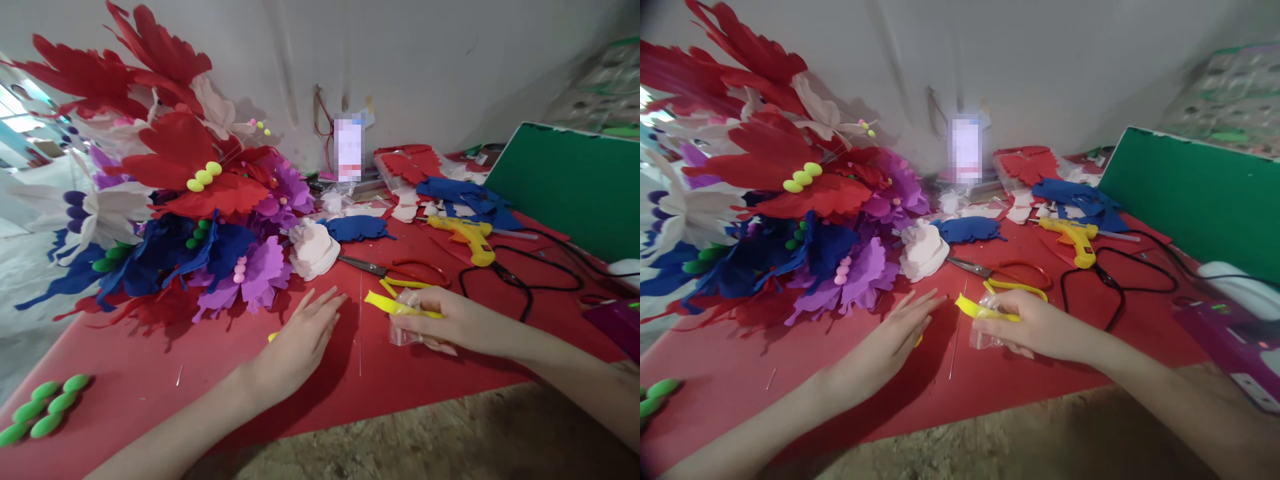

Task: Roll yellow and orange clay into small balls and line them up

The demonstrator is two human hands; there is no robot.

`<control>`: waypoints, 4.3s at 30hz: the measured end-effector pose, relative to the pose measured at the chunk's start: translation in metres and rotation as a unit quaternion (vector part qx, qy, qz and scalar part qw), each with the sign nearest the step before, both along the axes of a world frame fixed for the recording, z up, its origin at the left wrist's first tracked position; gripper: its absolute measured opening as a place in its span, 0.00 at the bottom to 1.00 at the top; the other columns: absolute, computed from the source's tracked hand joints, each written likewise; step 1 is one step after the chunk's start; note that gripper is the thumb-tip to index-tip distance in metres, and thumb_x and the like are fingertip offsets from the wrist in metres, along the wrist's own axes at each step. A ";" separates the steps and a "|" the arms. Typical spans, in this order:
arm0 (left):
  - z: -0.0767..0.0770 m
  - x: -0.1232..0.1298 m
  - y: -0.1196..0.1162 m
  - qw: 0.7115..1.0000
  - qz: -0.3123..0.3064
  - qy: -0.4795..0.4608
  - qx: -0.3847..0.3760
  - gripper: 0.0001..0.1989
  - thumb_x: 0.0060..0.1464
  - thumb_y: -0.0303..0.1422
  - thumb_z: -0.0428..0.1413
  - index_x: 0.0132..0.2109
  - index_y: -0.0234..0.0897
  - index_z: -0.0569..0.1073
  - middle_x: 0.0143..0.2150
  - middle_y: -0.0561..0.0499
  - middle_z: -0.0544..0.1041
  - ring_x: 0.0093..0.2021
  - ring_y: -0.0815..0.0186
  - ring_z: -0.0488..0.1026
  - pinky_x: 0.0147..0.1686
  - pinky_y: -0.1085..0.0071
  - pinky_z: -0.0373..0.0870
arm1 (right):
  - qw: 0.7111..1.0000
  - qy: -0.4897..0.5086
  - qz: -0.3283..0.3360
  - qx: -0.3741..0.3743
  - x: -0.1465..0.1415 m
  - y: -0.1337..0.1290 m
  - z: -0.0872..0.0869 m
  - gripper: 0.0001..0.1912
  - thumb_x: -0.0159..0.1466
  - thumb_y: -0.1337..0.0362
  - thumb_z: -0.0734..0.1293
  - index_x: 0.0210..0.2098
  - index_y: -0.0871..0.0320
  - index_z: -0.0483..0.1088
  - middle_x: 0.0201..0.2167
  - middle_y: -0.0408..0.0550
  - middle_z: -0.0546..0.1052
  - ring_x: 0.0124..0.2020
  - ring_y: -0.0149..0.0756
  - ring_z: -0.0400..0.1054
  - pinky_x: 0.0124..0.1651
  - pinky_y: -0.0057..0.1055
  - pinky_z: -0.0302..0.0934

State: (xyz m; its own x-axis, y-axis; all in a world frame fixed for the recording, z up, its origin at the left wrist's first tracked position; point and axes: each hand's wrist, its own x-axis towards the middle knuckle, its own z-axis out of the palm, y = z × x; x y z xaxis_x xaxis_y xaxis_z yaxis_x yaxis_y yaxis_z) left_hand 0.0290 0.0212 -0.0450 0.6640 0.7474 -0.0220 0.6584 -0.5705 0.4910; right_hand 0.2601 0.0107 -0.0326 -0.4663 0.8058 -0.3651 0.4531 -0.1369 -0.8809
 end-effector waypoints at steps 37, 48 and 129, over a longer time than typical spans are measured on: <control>0.058 0.017 0.023 0.974 -0.090 -0.187 -0.094 0.08 0.52 0.29 0.50 0.38 0.33 0.72 0.34 0.52 0.75 0.36 0.70 0.70 0.41 0.76 0.65 | 0.933 0.255 -0.007 -0.254 -0.024 0.000 0.010 0.24 0.62 0.49 0.54 0.27 0.64 0.65 0.17 0.41 0.66 0.14 0.23 0.61 0.14 0.19 0.55; 0.050 0.013 0.019 0.970 -0.074 -0.177 -0.149 0.13 0.48 0.24 0.49 0.38 0.36 0.76 0.37 0.50 0.75 0.36 0.69 0.71 0.39 0.75 0.66 | 0.955 0.183 0.041 -0.229 -0.033 0.002 0.015 0.31 0.62 0.43 0.43 0.27 0.62 0.63 0.08 0.38 0.61 0.08 0.22 0.53 0.10 0.18 0.47; 0.046 0.010 -0.004 0.960 -0.185 -0.187 0.093 0.08 0.45 0.27 0.59 0.36 0.32 0.75 0.44 0.44 0.75 0.48 0.63 0.70 0.53 0.63 0.61 | 0.949 0.057 0.119 -0.286 -0.058 -0.001 0.029 0.15 0.36 0.75 0.73 0.17 0.62 0.61 0.09 0.28 0.61 0.09 0.17 0.53 0.09 0.13 0.53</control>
State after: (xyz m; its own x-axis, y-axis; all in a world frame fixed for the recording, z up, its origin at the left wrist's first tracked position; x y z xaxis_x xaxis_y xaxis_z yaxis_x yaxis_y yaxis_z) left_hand 0.0386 0.0171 0.0010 0.8208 0.4266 0.3799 0.1912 -0.8319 0.5210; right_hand 0.2018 0.0093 -0.0040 -0.6729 0.3573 -0.6477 0.4373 -0.5140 -0.7379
